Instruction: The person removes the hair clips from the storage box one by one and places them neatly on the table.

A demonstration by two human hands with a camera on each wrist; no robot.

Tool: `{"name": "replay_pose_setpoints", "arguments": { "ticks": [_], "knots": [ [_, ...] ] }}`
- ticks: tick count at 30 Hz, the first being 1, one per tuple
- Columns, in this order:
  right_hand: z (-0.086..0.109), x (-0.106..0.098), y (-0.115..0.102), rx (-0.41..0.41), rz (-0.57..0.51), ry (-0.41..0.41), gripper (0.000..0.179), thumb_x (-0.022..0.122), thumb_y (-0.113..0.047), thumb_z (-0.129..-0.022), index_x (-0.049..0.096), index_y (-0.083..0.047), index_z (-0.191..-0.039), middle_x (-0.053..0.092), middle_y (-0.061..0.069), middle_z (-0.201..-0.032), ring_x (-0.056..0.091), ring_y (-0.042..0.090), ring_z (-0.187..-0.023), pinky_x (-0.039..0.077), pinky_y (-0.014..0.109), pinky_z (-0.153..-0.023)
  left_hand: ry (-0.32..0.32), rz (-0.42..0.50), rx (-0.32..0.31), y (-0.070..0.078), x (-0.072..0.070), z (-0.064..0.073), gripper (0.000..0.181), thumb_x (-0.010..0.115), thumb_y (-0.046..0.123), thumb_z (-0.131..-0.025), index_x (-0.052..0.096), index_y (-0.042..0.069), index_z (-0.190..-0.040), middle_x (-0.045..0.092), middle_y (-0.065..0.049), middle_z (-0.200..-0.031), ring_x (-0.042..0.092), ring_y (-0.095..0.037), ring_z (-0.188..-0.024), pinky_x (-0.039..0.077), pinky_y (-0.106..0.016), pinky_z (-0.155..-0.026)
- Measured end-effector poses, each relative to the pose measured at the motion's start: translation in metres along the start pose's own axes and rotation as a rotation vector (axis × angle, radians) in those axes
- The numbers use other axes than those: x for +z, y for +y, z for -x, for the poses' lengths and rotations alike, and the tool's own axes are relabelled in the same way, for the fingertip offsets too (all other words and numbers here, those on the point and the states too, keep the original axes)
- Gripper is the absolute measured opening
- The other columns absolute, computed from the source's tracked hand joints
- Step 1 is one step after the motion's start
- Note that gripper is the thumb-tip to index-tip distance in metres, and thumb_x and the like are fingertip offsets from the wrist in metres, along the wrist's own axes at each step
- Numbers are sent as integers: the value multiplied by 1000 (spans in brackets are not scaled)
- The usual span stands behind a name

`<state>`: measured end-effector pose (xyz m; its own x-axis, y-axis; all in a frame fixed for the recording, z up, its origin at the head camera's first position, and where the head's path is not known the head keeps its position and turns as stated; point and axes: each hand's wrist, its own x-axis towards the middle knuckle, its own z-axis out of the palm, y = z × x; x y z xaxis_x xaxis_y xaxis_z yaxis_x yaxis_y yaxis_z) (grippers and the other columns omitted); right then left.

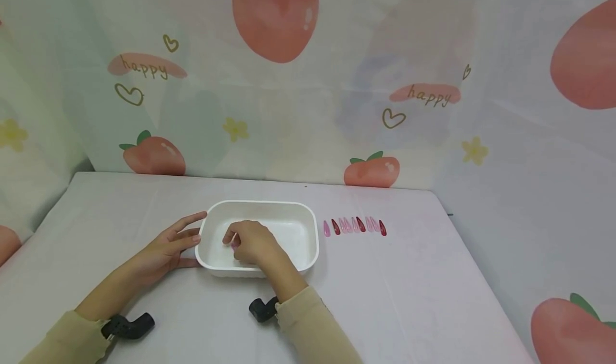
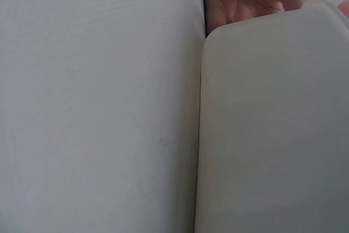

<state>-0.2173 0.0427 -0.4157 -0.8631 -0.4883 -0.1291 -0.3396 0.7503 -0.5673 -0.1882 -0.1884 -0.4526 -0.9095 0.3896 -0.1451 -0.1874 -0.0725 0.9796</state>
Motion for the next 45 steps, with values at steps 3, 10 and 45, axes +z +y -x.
{"name": "replay_pose_setpoints", "arguments": {
  "ticks": [3,10,45],
  "knots": [
    [0,-3,-1,-5,-46,2,41,66,9,-75,73,-22,-102,62,-3,-92,56,12,-80,47,23,-69,1,-10,5,0,-1,0,61,56,12,-102,29,22,-156,28,-23,-157,52,-30,-126,55,-55,-91],
    [0,-16,5,-74,-515,-8,51,68,11,-79,68,-9,-125,67,11,-113,64,17,-89,55,27,-73,-3,-6,-1,0,-2,-1,61,56,14,-102,28,22,-156,28,-23,-158,52,-31,-127,55,-55,-92],
    [50,-80,32,-152,-850,63,42,69,-3,-91,62,-6,-132,63,26,-125,67,23,-96,59,39,-89,-14,-3,23,-1,0,0,63,59,17,-101,29,21,-156,30,-23,-156,54,-28,-125,55,-55,-92]
  ]
}}
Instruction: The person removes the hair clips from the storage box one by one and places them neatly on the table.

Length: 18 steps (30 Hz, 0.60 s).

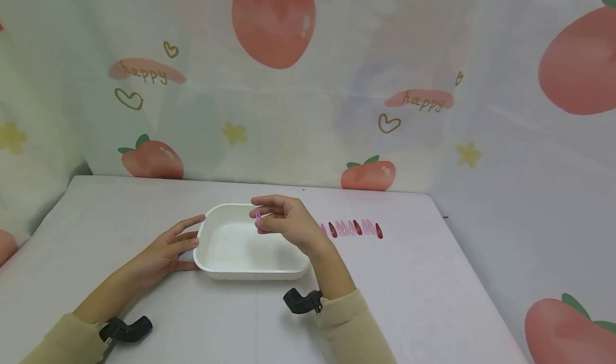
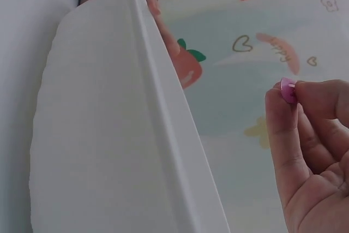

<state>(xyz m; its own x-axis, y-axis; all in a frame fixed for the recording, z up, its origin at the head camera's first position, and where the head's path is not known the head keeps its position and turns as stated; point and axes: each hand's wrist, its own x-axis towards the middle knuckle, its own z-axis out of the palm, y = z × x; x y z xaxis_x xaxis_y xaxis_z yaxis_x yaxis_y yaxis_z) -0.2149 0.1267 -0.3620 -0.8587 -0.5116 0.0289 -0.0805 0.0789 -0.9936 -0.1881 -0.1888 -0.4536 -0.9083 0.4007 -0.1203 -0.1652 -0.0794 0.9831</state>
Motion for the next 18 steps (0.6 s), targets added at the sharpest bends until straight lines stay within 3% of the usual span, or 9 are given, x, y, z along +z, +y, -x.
{"name": "replay_pose_setpoints", "arguments": {
  "ticks": [9,13,18],
  "knots": [
    [17,-22,4,26,50,45,38,69,-4,-92,63,-2,-129,66,22,-121,68,34,-103,59,35,-88,-6,0,4,-2,-2,0,64,60,17,-101,28,21,-156,30,-24,-157,53,-31,-127,55,-55,-92],
    [22,-31,5,38,85,67,38,69,-5,-92,63,-2,-129,69,16,-118,69,29,-99,59,34,-87,-11,-1,10,-2,-2,1,64,60,18,-101,28,20,-156,29,-24,-157,53,-30,-127,55,-55,-92],
    [29,-45,9,41,104,95,41,69,-4,-91,60,1,-132,65,24,-122,68,33,-101,59,34,-87,-9,2,9,-2,-2,0,64,60,17,-100,29,20,-156,29,-24,-156,53,-30,-126,55,-55,-92]
  ]
}}
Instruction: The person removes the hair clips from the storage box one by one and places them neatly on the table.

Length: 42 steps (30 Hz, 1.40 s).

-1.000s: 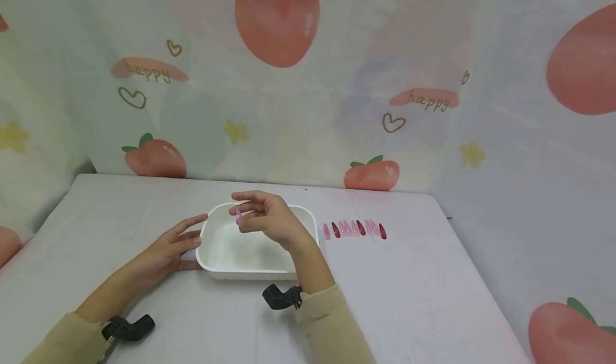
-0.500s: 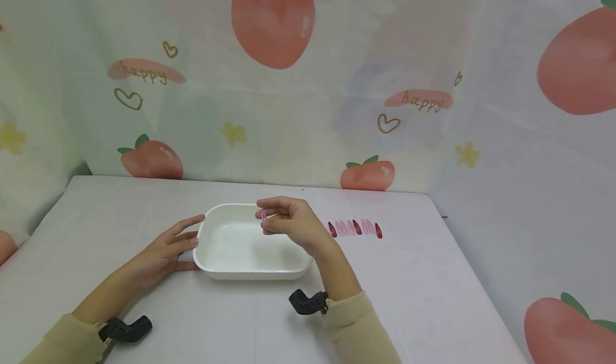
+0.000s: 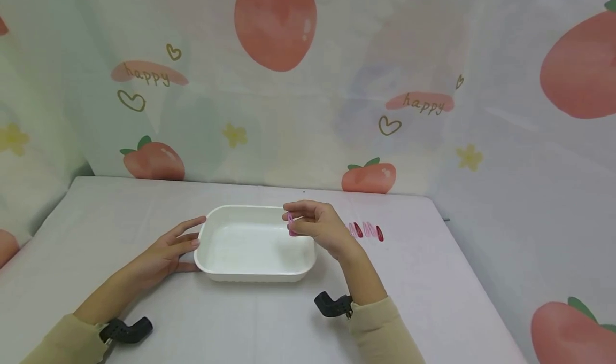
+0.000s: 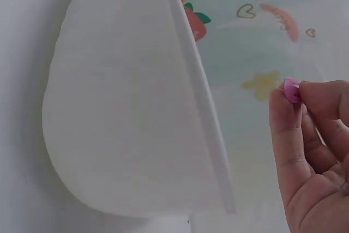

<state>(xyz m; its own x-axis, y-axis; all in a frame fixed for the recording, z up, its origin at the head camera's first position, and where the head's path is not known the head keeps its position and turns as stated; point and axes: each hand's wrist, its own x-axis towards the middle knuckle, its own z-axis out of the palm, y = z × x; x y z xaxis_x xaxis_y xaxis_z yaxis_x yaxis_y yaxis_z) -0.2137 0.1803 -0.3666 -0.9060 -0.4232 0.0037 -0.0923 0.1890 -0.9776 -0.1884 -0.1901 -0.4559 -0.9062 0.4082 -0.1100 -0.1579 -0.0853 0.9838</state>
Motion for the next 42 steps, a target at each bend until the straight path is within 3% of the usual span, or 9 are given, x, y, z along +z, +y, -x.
{"name": "replay_pose_setpoints", "arguments": {
  "ticks": [5,9,13,20,29,37,42],
  "knots": [
    [3,-18,9,8,32,31,45,70,-6,-92,58,3,-133,60,30,-126,66,38,-106,59,32,-87,4,3,-5,0,0,0,64,60,16,-100,30,20,-156,31,-24,-156,54,-29,-124,55,-55,-92],
    [7,-34,16,23,76,81,43,70,-10,-92,59,-2,-133,64,24,-124,70,24,-95,57,23,-75,5,-3,-1,0,0,0,63,60,16,-100,30,21,-156,32,-24,-155,55,-28,-123,55,-55,-92],
    [15,-50,24,39,111,139,41,69,-13,-93,61,-8,-133,65,21,-123,69,16,-87,53,24,-68,5,3,-1,0,0,0,63,60,16,-100,31,21,-155,32,-23,-155,56,-28,-123,55,-55,-92],
    [26,-81,42,43,134,241,43,69,-10,-93,58,-3,-135,62,23,-124,69,17,-100,59,27,-85,11,-21,-17,-3,1,4,63,59,15,-100,29,21,-156,31,-24,-155,56,-26,-122,56,-54,-91],
    [35,-119,54,99,187,354,47,65,-13,-97,53,-4,-141,60,22,-131,68,15,-102,57,21,-86,16,-11,-19,1,2,2,61,56,13,-102,29,20,-156,30,-25,-155,54,-31,-125,56,-55,-91],
    [41,-135,64,196,201,427,50,63,-22,-99,50,-5,-144,59,19,-137,64,4,-99,55,16,-85,24,-3,-29,2,2,2,59,57,14,-102,31,23,-155,32,-21,-154,55,-28,-125,56,-54,-91],
    [44,-142,72,233,223,463,49,61,-19,-100,49,-6,-146,56,20,-139,64,6,-102,55,16,-85,17,-16,-23,1,2,1,60,57,15,-102,31,23,-155,31,-22,-154,56,-26,-123,56,-54,-91]
  ]
}}
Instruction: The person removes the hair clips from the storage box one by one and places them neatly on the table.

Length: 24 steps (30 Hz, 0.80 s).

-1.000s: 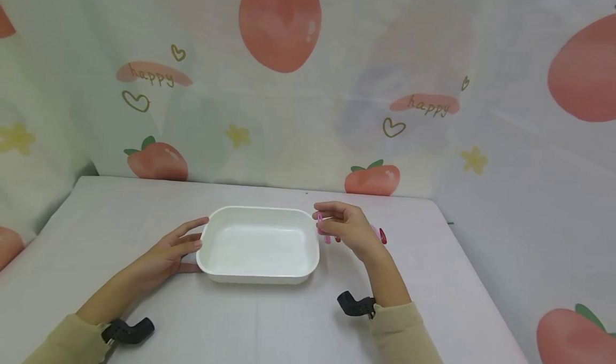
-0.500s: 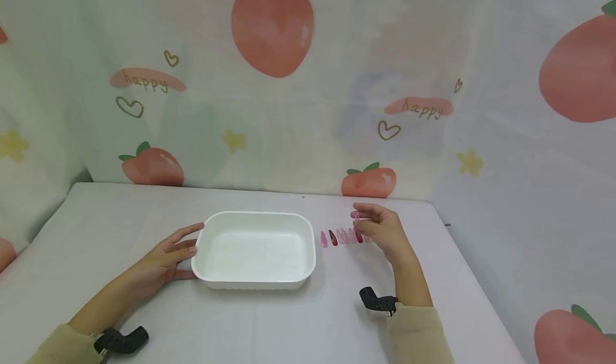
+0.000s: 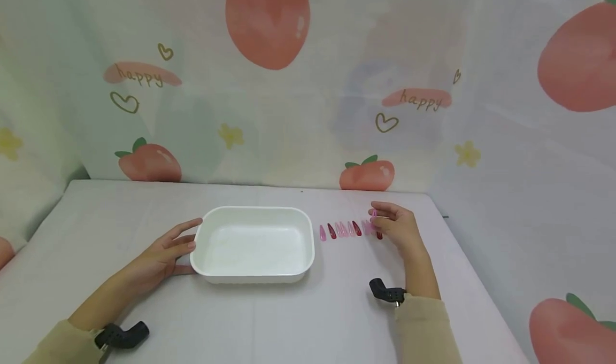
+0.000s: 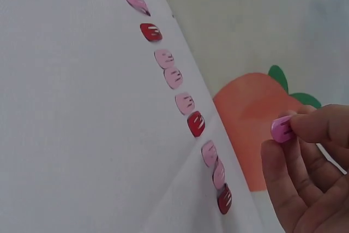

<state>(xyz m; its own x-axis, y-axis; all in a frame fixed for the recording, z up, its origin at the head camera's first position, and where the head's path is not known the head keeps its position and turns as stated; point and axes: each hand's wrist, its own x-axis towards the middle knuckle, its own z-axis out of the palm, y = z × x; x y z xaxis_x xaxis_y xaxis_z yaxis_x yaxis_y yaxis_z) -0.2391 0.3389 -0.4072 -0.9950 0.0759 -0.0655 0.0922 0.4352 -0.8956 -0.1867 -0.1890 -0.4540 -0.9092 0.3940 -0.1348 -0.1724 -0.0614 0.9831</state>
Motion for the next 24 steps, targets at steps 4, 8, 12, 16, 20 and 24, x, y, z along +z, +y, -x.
{"name": "replay_pose_setpoints", "arguments": {
  "ticks": [4,8,12,16,20,24],
  "knots": [
    [-4,-5,8,13,38,30,48,59,-15,-100,48,-5,-146,56,21,-139,65,14,-107,55,15,-84,3,0,-2,0,0,0,60,58,16,-101,31,24,-155,32,-21,-153,57,-25,-122,56,-53,-91],
    [-5,-10,16,39,71,52,47,59,-13,-100,49,-4,-146,56,21,-139,64,14,-106,55,15,-82,0,-4,-3,0,-1,0,62,58,17,-102,30,23,-156,31,-21,-154,57,-26,-122,56,-53,-91],
    [-4,-15,23,79,96,67,47,60,-15,-100,50,-7,-145,56,20,-139,62,7,-101,54,12,-81,7,0,-15,1,0,1,61,59,18,-101,31,25,-155,33,-19,-154,56,-27,-122,56,-53,-91],
    [-3,-20,29,84,105,69,47,61,-14,-99,51,-4,-144,56,21,-139,61,2,-96,54,11,-80,3,-9,-11,1,0,1,61,58,16,-102,30,23,-156,32,-21,-155,56,-28,-122,56,-53,-91],
    [-4,-21,32,68,134,64,45,61,-10,-98,52,-2,-142,57,23,-135,60,5,-95,55,13,-78,-3,-14,-3,0,0,1,61,58,17,-102,30,23,-156,31,-22,-155,57,-27,-122,56,-53,-91],
    [-5,-19,33,70,198,65,44,61,-8,-98,54,-2,-140,59,23,-132,62,14,-98,56,14,-75,-12,-12,7,0,0,1,62,58,17,-102,29,23,-156,31,-23,-155,57,-27,-122,56,-53,-91]
  ]
}}
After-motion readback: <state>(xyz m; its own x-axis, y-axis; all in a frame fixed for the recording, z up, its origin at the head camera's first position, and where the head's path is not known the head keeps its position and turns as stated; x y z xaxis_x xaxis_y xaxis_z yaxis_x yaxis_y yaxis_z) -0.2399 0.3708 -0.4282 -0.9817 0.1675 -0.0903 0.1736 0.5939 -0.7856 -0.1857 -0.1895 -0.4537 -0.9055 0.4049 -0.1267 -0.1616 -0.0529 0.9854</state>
